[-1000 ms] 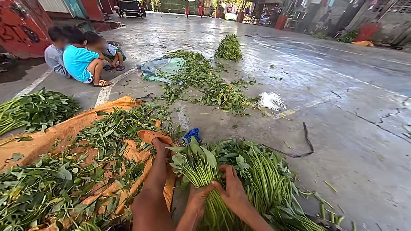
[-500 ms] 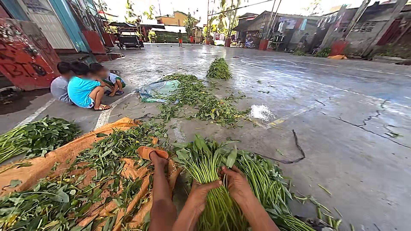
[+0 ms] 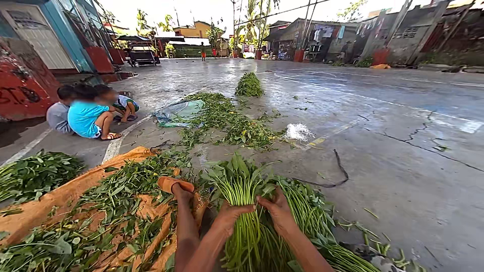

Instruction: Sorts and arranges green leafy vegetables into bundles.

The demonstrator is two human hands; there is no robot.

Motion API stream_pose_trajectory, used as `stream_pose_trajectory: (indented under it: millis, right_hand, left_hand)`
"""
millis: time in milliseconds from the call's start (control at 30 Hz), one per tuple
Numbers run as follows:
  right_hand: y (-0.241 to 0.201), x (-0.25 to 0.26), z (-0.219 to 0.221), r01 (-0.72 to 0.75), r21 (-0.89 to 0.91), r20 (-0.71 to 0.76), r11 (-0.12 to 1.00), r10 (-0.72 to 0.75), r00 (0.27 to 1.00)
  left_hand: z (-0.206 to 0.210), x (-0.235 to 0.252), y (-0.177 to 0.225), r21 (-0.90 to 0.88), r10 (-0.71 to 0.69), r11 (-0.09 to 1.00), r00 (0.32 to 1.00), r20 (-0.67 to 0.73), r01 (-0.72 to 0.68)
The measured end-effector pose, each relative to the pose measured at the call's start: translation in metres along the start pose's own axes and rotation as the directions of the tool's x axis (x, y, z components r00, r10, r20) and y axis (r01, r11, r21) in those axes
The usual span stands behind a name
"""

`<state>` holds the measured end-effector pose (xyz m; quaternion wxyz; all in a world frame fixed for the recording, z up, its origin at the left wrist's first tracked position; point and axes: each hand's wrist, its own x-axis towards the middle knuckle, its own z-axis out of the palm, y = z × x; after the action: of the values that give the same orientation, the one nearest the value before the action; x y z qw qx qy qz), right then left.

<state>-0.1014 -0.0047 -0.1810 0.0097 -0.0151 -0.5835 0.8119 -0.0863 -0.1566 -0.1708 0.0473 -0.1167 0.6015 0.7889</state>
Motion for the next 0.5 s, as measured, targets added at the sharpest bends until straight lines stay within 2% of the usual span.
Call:
stream_pose_trajectory:
  millis: [67,133,167,233,300,367,500]
  right_hand:
    - [0.002,-0.001,-0.005,0.167,-0.22,0.052,0.961,-0.159,0.986]
    - [0.001,-0.003,-0.007,0.328,-0.538,0.154,0.776,-0.292,0.944]
    - [-0.005,-0.007,-0.008,0.347,-0.648,0.193,0.678,-0.295,0.936]
    - [-0.016,-0.012,-0.005,0.312,-0.74,0.21,0.595,-0.236,0.949]
    - [-0.019,-0.011,-0.004,0.262,-0.702,0.176,0.662,-0.195,0.965]
    - [-0.009,-0.003,-0.008,0.262,-0.552,0.114,0.792,-0.239,0.964]
    - [0.0,0.007,-0.015,0.098,-0.25,-0.054,0.963,-0.115,0.992]
  left_hand:
    - [0.001,0.002,0.004,0.061,0.005,0.998,1.0,0.019,-0.006]
    - [0.0,0.002,0.005,0.104,0.022,0.994,0.999,0.033,-0.026]
    - [0.001,0.003,0.004,0.121,0.034,0.992,0.999,0.038,-0.038]
    - [0.004,0.004,0.004,0.158,0.04,0.986,0.997,0.063,-0.05]
    - [0.005,0.008,0.006,0.166,0.035,0.985,0.996,0.083,-0.048]
    - [0.009,0.012,0.01,0.164,0.009,0.986,0.994,0.112,-0.027]
    - [0.023,0.017,0.021,0.217,-0.127,0.972,0.981,0.145,0.094]
